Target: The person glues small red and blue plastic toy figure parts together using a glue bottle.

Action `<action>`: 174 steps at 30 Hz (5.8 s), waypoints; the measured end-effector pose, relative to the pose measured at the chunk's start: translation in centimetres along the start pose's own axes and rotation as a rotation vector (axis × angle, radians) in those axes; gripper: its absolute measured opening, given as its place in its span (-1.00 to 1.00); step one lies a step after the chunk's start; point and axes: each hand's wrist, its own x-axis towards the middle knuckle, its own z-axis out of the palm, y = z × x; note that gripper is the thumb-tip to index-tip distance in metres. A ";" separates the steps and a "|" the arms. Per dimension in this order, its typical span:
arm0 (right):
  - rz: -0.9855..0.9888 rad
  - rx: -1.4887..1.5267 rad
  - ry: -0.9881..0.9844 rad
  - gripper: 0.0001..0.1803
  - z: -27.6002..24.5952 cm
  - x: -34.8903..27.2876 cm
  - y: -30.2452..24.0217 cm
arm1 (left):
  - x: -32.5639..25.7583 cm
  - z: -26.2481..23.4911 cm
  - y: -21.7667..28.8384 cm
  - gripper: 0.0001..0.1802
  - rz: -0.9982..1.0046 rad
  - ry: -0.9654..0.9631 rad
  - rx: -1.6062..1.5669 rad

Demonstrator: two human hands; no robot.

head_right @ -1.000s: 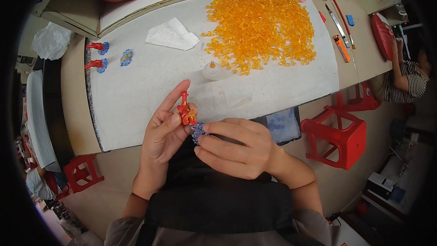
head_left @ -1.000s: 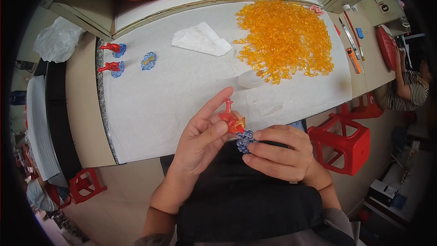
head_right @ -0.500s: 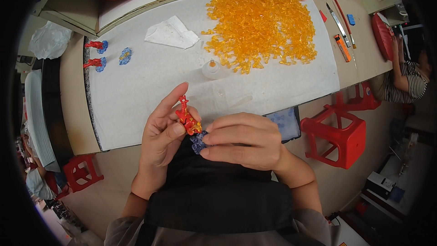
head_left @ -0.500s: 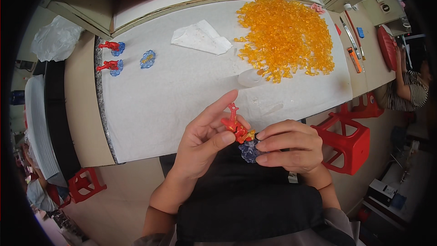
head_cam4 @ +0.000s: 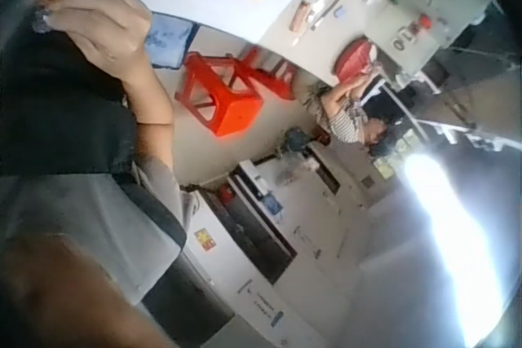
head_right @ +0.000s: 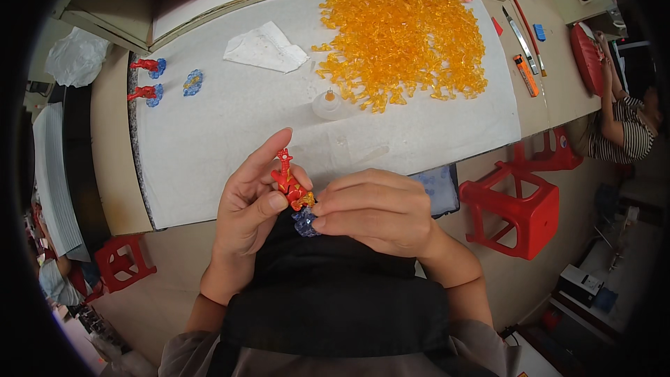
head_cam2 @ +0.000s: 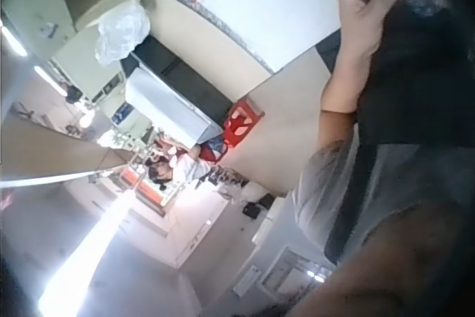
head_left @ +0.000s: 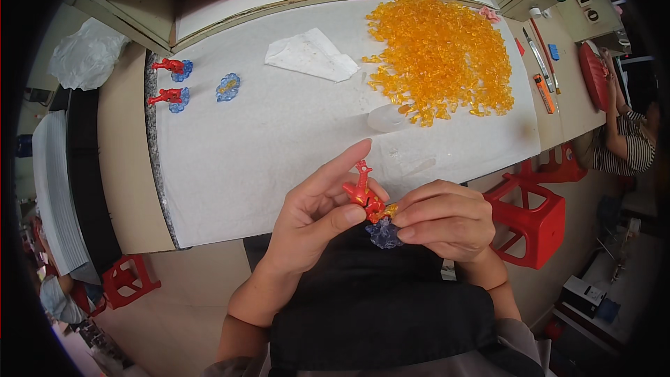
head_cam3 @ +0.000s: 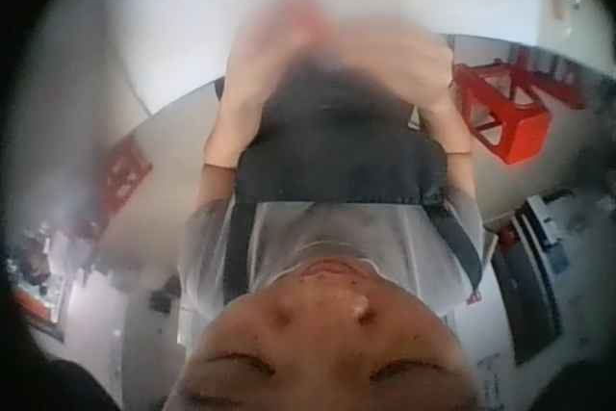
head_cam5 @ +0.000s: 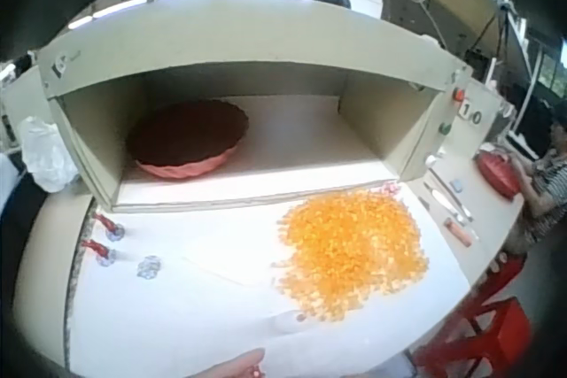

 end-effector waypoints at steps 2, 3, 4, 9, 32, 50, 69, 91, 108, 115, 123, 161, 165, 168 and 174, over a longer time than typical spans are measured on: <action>0.030 0.020 0.026 -0.84 0.0 0.0 0.0 | 0.0 0.0 0.1 -0.38 0.007 -0.005 0.018; 0.046 0.032 0.018 -0.83 -0.1 0.1 -0.1 | 0.0 0.1 0.1 -0.38 0.004 -0.004 0.016; 0.062 0.044 0.010 -0.82 -0.1 0.1 -0.1 | 0.0 0.1 0.2 -0.39 0.001 -0.003 0.014; 0.139 0.096 0.061 -0.82 0.0 -0.4 -0.1 | 0.0 0.5 0.3 -0.35 -0.018 0.039 0.010; 0.220 0.318 -0.057 -0.81 -0.5 -1.0 1.0 | -0.2 0.7 0.8 -0.35 -0.047 0.058 0.119; 0.196 0.357 0.008 -0.81 0.4 -1.7 1.0 | -0.2 0.1 0.8 -0.34 -0.069 -0.023 0.081; 0.157 0.464 0.252 -0.81 2.1 -2.6 0.8 | -0.6 0.2 1.0 -0.45 0.012 -0.157 0.201; 0.166 0.373 0.295 -0.74 2.4 -2.7 1.0 | -0.1 -0.4 0.4 -0.79 0.093 -0.165 0.172; 0.139 0.397 0.300 -0.77 3.3 -2.1 1.0 | 0.4 -0.1 -1.0 -0.52 0.610 -0.031 0.903; 0.160 0.287 0.256 -0.75 2.8 -2.3 0.6 | 0.6 -0.7 -0.2 -0.59 0.843 -0.100 1.097; 0.076 0.097 0.151 -0.74 2.0 -1.4 -0.2 | 1.3 -1.0 0.7 -0.63 0.943 -0.253 1.151; 0.537 0.476 0.053 -0.75 1.2 -0.8 -0.7 | 2.0 -1.8 0.3 -0.50 0.744 -0.184 1.088; 0.571 0.536 0.150 -0.77 1.7 -1.1 -1.1 | 1.8 -1.6 0.4 -0.50 0.714 -0.176 1.098; 0.523 0.476 0.183 -0.76 1.6 -1.0 -1.1 | 1.5 -1.6 0.6 -0.51 0.716 -0.185 1.114; 0.334 0.381 0.118 -0.76 1.5 -1.2 -1.0 | 1.4 -1.4 1.2 -0.54 0.863 -0.270 1.226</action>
